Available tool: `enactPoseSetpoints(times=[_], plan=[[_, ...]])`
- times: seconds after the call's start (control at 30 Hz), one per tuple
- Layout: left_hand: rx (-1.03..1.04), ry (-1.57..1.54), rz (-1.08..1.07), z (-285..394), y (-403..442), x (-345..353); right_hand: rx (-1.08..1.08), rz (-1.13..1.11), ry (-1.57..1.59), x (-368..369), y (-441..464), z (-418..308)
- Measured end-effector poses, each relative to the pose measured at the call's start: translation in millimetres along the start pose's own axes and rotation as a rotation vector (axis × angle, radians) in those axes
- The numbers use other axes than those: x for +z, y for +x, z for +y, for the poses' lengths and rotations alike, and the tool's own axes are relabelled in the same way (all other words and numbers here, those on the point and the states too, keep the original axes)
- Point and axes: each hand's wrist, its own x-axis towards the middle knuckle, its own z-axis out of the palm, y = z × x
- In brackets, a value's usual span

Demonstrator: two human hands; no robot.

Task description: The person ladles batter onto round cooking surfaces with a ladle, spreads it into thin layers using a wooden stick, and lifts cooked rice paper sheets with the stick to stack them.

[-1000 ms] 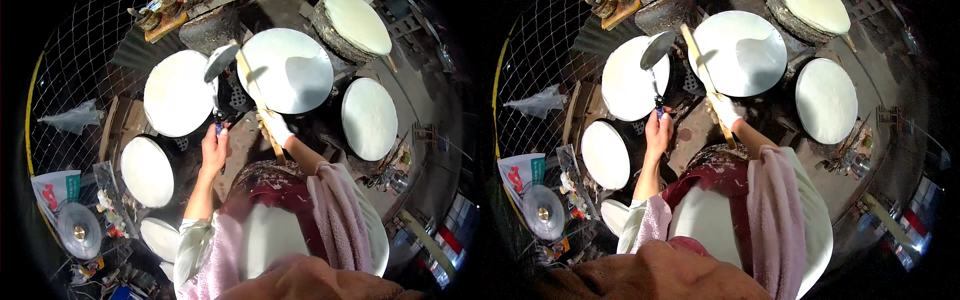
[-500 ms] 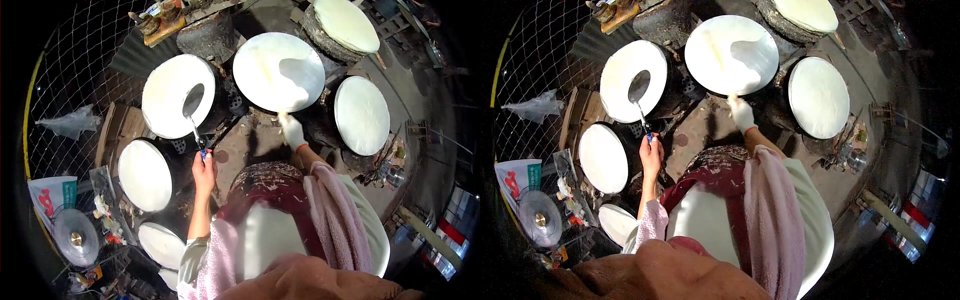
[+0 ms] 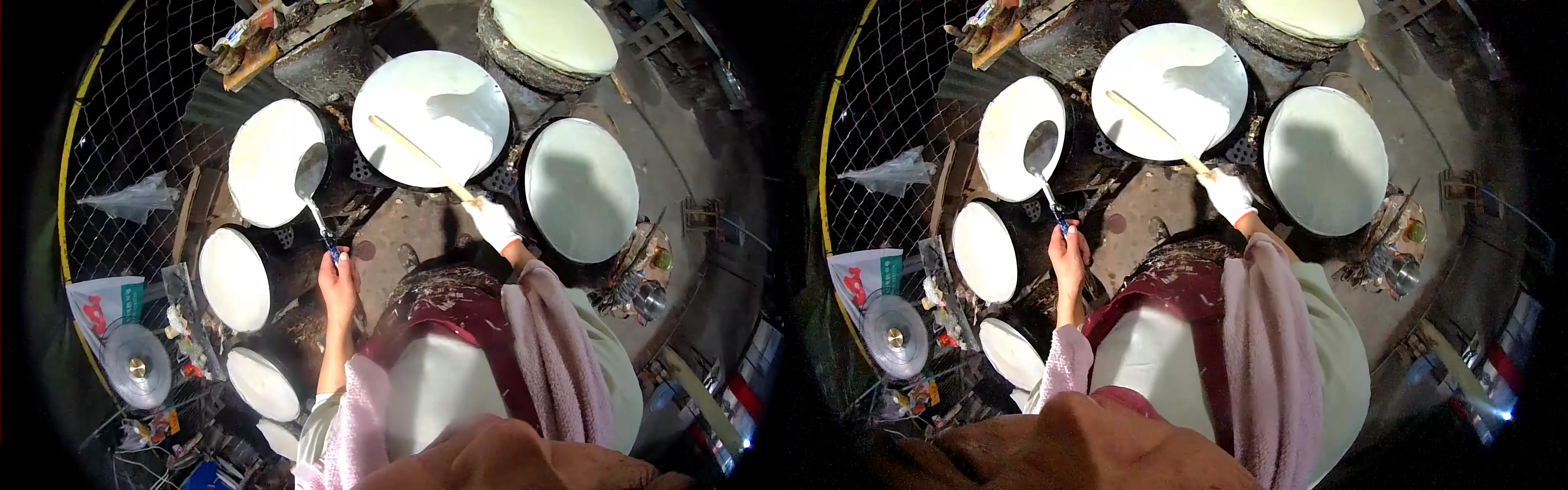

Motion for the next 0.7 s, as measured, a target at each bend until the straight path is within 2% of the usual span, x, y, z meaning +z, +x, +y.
enactPoseSetpoints(times=[0.07,0.1,0.2,0.23,0.33,0.4,0.47,0.5,0.53,0.6,0.7], plan=[[0.016,-0.001,0.01,0.4,-6.9,7.0,-0.081,0.173,-0.106,-12.4,16.3,29.3],[0.012,-0.005,0.015,2.7,-10.7,10.1,-0.064,0.235,-0.065,-31.0,23.0,25.6],[-0.005,-0.035,0.045,3.5,-13.7,22.7,-0.012,0.361,-0.02,-68.5,61.1,21.2],[-0.016,-0.043,0.055,3.7,-14.7,25.3,0.006,0.3,-0.013,-69.3,69.0,23.3],[-0.031,-0.026,0.033,8.4,-12.4,34.2,-0.059,0.17,0.062,-46.3,45.5,28.8],[-0.02,-0.03,0.037,9.3,-9.0,37.4,-0.217,0.36,-0.103,1.4,28.4,67.8],[-0.033,-0.031,0.044,10.2,-6.9,39.1,0.148,0.145,-0.026,-31.2,18.7,39.4],[-0.041,-0.028,0.045,10.7,-6.7,38.8,0.197,0.16,-0.022,-43.2,29.6,31.5],[-0.047,-0.023,0.048,11.2,-7.5,38.5,0.223,0.122,-0.041,-65.0,41.8,11.3],[-0.049,-0.017,0.059,12.5,-8.0,39.1,0.151,0.241,-0.189,-65.3,96.0,14.6],[-0.011,0.038,0.096,9.5,-15.3,32.6,0.127,0.32,-0.247,-82.1,171.5,12.7]])
